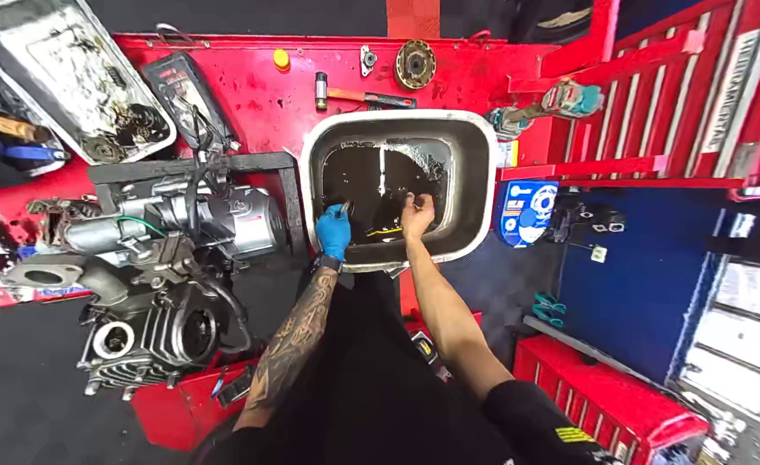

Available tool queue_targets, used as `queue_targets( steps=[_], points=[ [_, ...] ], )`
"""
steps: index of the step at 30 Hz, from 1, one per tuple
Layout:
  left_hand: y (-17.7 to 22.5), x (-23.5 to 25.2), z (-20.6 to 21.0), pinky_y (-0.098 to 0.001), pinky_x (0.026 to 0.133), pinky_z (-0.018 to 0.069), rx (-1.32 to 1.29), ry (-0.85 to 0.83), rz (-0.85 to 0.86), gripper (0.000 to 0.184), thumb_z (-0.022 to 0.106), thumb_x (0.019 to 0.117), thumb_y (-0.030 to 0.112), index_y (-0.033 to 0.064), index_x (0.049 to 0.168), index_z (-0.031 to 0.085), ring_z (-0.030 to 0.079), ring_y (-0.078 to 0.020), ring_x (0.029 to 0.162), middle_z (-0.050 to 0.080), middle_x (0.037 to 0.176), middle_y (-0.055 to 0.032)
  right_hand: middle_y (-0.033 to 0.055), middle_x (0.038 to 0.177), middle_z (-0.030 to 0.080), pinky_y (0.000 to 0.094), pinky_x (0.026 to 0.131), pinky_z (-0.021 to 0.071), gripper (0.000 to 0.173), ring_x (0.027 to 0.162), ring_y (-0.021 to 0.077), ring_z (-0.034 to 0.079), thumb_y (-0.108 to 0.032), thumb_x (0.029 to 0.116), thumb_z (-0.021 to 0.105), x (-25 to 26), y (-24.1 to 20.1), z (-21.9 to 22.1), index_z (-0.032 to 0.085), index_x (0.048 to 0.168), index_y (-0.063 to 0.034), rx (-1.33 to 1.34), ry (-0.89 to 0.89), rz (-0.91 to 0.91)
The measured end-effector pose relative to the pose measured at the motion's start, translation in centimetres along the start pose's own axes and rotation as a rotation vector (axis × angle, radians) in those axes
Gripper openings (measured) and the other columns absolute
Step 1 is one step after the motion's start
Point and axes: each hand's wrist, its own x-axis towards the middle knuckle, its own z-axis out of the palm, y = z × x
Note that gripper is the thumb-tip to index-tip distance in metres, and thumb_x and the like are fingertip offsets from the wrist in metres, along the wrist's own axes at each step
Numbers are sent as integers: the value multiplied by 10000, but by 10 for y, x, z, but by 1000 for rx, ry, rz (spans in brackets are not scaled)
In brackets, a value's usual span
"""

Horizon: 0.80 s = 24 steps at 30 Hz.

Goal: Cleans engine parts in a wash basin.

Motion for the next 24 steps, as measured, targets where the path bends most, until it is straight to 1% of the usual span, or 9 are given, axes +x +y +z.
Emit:
queue_targets(
  steps=[2, 5, 8, 10, 12, 15, 19, 21, 24],
  points=[
    [6, 14, 8, -558, 1044, 499, 111, -27, -4, 303, 582, 1033, 269, 129, 1271, 706, 669, -320, 1168, 723, 1196, -143, 143, 1016, 741, 511, 829, 613, 357, 912, 266, 737, -329, 964, 695, -7, -2, 12, 684, 1167, -35, -28, -200, -193],
    [7, 33, 17, -602, 1001, 508, 231, -37, -12, 283, 587, 1035, 260, 109, 1241, 706, 677, -357, 1129, 723, 1168, -166, 114, 957, 723, 570, 701, 584, 368, 840, 294, 715, -297, 864, 743, -12, -11, 20, 664, 1179, -124, -108, -474, -341],
    [0, 39, 25, -629, 947, 528, 291, -50, -11, 273, 623, 1007, 237, 95, 1228, 696, 686, -391, 1078, 721, 1139, -185, 121, 1115, 725, 548, 783, 591, 541, 927, 292, 713, -141, 864, 731, -15, -29, -6, 614, 1389, -196, 27, -652, -392],
    [-4, 36, 27, -646, 901, 537, 307, -39, -4, 271, 649, 982, 219, 94, 1218, 693, 690, -406, 1035, 718, 1118, -198, 87, 1220, 720, 442, 923, 591, 440, 1049, 212, 707, -116, 920, 701, -17, -30, 2, 669, 1356, -163, 239, -620, -482],
    [-4, 36, 25, -653, 879, 541, 350, -20, 1, 258, 676, 949, 200, 78, 1176, 698, 691, -408, 1015, 716, 1097, -207, 75, 1251, 722, 398, 960, 585, 377, 1080, 172, 705, -125, 945, 701, -23, -29, 23, 697, 1322, -130, 423, -632, -516],
    [-3, 44, 24, -670, 889, 532, 460, 2, -6, 266, 684, 906, 191, 35, 1120, 710, 689, -428, 1035, 716, 1082, -233, 54, 1244, 737, 385, 1024, 565, 367, 1129, 141, 700, -113, 926, 704, -26, -16, 47, 715, 1292, -115, 457, -710, -553],
    [0, 42, 24, -667, 865, 538, 487, 11, -30, 290, 664, 939, 263, 60, 1142, 707, 689, -426, 1020, 715, 1072, -228, 81, 1132, 764, 450, 945, 591, 364, 1043, 214, 730, -116, 893, 685, -5, -18, 49, 740, 1252, -147, 281, -610, -537],
    [6, 37, 23, -663, 876, 537, 492, 11, -36, 300, 676, 921, 243, 75, 1167, 708, 688, -420, 1035, 718, 1088, -218, 78, 1112, 767, 425, 916, 600, 346, 1004, 198, 736, -116, 910, 683, -1, -21, 45, 738, 1250, -141, 320, -534, -488],
    [12, 38, 25, -671, 841, 543, 499, 26, -13, 279, 699, 889, 212, 56, 1121, 707, 690, -431, 995, 715, 1052, -226, 58, 1164, 758, 388, 972, 591, 324, 1046, 143, 725, -116, 936, 703, -8, -24, 44, 724, 1259, -108, 483, -660, -567]
  ],
)
